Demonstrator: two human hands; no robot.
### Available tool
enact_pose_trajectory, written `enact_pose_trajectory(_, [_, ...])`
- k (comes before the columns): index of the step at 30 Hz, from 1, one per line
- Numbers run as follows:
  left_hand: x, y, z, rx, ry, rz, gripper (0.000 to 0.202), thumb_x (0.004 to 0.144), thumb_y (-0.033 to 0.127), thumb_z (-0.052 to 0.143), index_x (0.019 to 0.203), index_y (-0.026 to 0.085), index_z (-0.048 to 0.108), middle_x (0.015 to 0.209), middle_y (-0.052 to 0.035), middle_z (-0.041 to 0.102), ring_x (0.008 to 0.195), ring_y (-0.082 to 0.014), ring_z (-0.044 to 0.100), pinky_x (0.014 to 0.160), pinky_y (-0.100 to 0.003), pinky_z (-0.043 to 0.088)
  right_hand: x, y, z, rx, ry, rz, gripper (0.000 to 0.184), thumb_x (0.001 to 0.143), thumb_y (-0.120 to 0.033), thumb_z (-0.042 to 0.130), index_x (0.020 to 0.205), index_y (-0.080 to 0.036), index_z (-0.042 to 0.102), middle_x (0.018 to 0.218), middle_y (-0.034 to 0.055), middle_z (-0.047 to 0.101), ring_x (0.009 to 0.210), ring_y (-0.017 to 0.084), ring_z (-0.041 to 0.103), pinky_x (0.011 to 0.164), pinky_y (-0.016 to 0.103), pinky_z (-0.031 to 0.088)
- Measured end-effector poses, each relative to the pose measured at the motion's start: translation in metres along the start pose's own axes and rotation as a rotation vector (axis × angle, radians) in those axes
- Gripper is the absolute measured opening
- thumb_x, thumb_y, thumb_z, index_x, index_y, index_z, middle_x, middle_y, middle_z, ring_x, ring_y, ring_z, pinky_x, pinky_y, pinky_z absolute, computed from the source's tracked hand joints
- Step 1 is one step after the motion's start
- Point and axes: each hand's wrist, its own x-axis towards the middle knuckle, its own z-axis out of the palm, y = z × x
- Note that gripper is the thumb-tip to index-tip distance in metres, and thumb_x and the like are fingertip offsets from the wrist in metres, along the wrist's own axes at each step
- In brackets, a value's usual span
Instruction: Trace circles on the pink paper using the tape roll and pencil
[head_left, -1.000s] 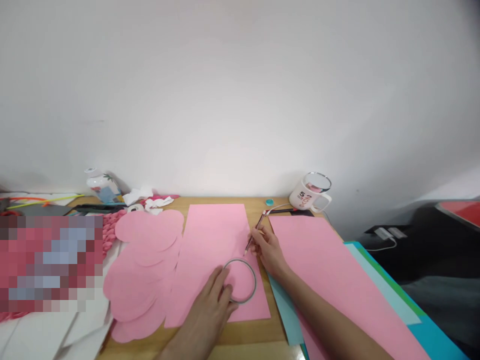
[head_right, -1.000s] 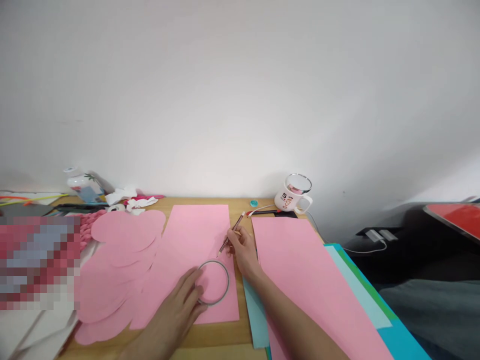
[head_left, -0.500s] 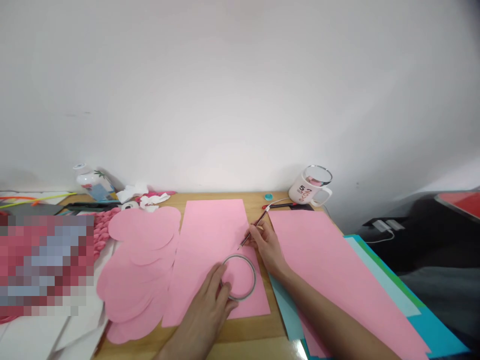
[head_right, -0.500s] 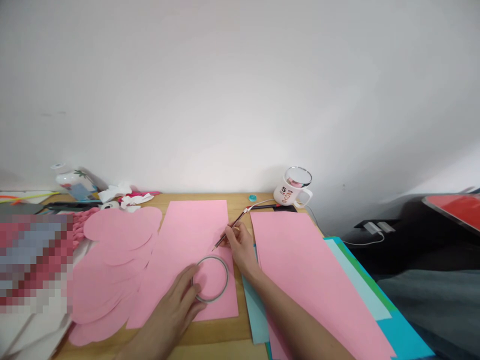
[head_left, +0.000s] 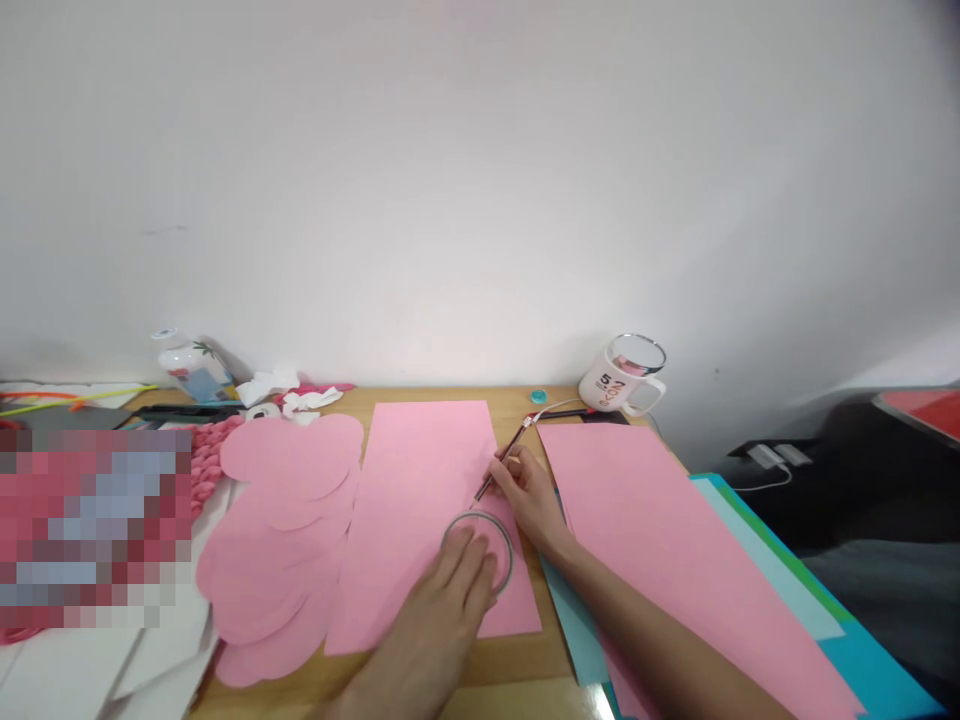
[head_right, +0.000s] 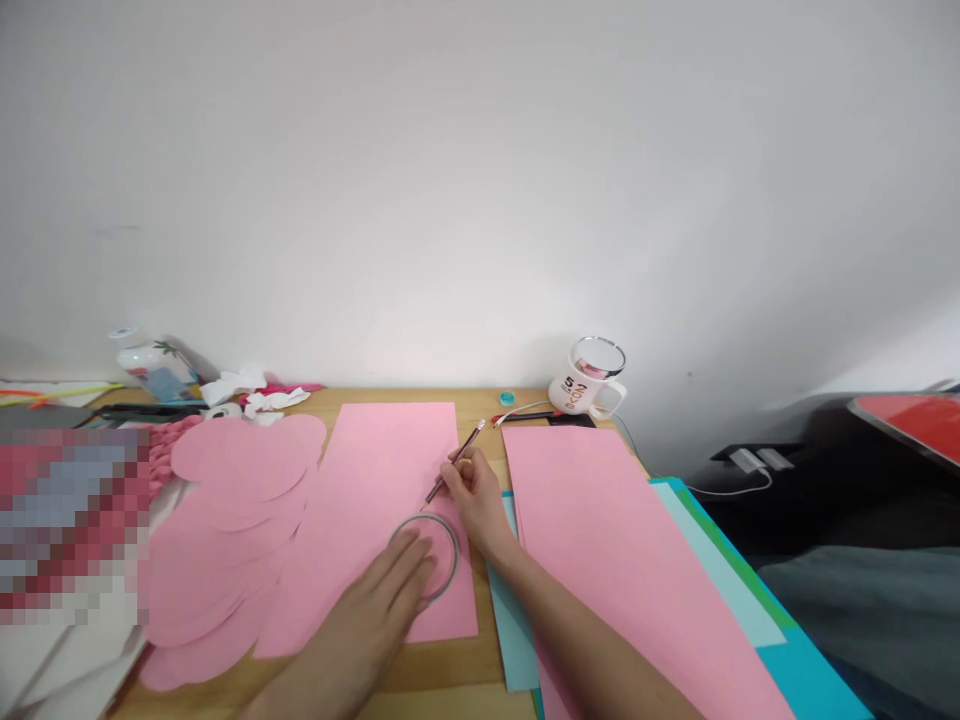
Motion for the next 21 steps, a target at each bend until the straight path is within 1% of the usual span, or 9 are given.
enact_pose_trajectory(1, [0.005,0.002,-0.002,0.013,-0.031,0.024,0.052,0.086,0.003,0.034,0.137,0.014,0.037,0.137,-0.0129,0.050,0.132,-0.0245,0.038,0.107,-0.041,0.039,0.000,0.000,0.000,0.003,-0.005,-0.002,0.031,0.079,-0.048,0.063,0.085,-0.022,0.048,0.065,-0.0032,0.062,0.061,0.014,0.059,0.062,0.028,0.048])
enact_pose_trajectory(3, [0.014,0.004,-0.005,0.047,-0.077,0.029,0.051,0.086,0.005,0.035,0.136,0.012,0.038,0.133,-0.0149,0.053,0.130,-0.0265,0.041,0.108,-0.045,0.035,-0.001,0.000,0.001,0.003,-0.010,-0.007,0.031,0.079,-0.049,0.063,0.085,-0.022,0.048,0.066,-0.0027,0.062,0.061,0.015,0.059,0.063,0.028,0.048])
enact_pose_trajectory(6, [0.020,0.006,-0.004,0.088,-0.089,0.023,0.047,0.086,0.010,0.040,0.133,0.010,0.042,0.132,-0.0190,0.052,0.128,-0.0308,0.042,0.106,-0.048,0.035,-0.002,0.000,0.002,-0.030,-0.020,-0.016,0.032,0.078,-0.050,0.063,0.085,-0.022,0.049,0.068,-0.0014,0.064,0.062,0.015,0.060,0.062,0.029,0.047])
enact_pose_trajectory(9, [0.018,0.004,0.003,0.082,-0.095,0.026,0.047,0.086,0.013,0.044,0.133,0.012,0.043,0.137,-0.0194,0.047,0.130,-0.0325,0.040,0.105,-0.050,0.034,-0.003,0.001,0.003,-0.073,-0.024,-0.026,0.032,0.077,-0.049,0.064,0.085,-0.021,0.050,0.069,-0.0004,0.065,0.065,0.016,0.061,0.062,0.028,0.046])
enact_pose_trajectory(12, [0.014,0.003,0.008,0.095,-0.109,0.026,0.048,0.084,0.015,0.047,0.132,0.013,0.044,0.137,-0.0198,0.047,0.129,-0.0344,0.040,0.104,-0.050,0.036,-0.004,0.002,0.004,-0.106,-0.017,-0.036,0.031,0.078,-0.048,0.063,0.084,-0.021,0.050,0.069,0.0002,0.066,0.064,0.016,0.061,0.062,0.029,0.046])
enact_pose_trajectory(17, [0.015,0.003,0.006,0.117,-0.140,0.000,0.051,0.081,0.013,0.049,0.132,0.017,0.043,0.138,-0.0172,0.047,0.129,-0.0347,0.040,0.101,-0.046,0.040,-0.005,0.001,0.004,-0.139,-0.036,-0.028,0.029,0.078,-0.046,0.063,0.085,-0.020,0.051,0.072,0.0028,0.068,0.067,0.018,0.063,0.064,0.030,0.046])
enact_pose_trajectory(21, [0.014,0.003,0.004,0.062,-0.152,-0.013,0.053,0.080,0.011,0.049,0.133,0.017,0.042,0.140,-0.0174,0.044,0.131,-0.0355,0.036,0.102,-0.047,0.039,-0.006,-0.003,0.006,-0.103,-0.035,-0.008,0.027,0.078,-0.043,0.064,0.087,-0.021,0.051,0.070,0.0029,0.069,0.067,0.018,0.064,0.065,0.030,0.046])
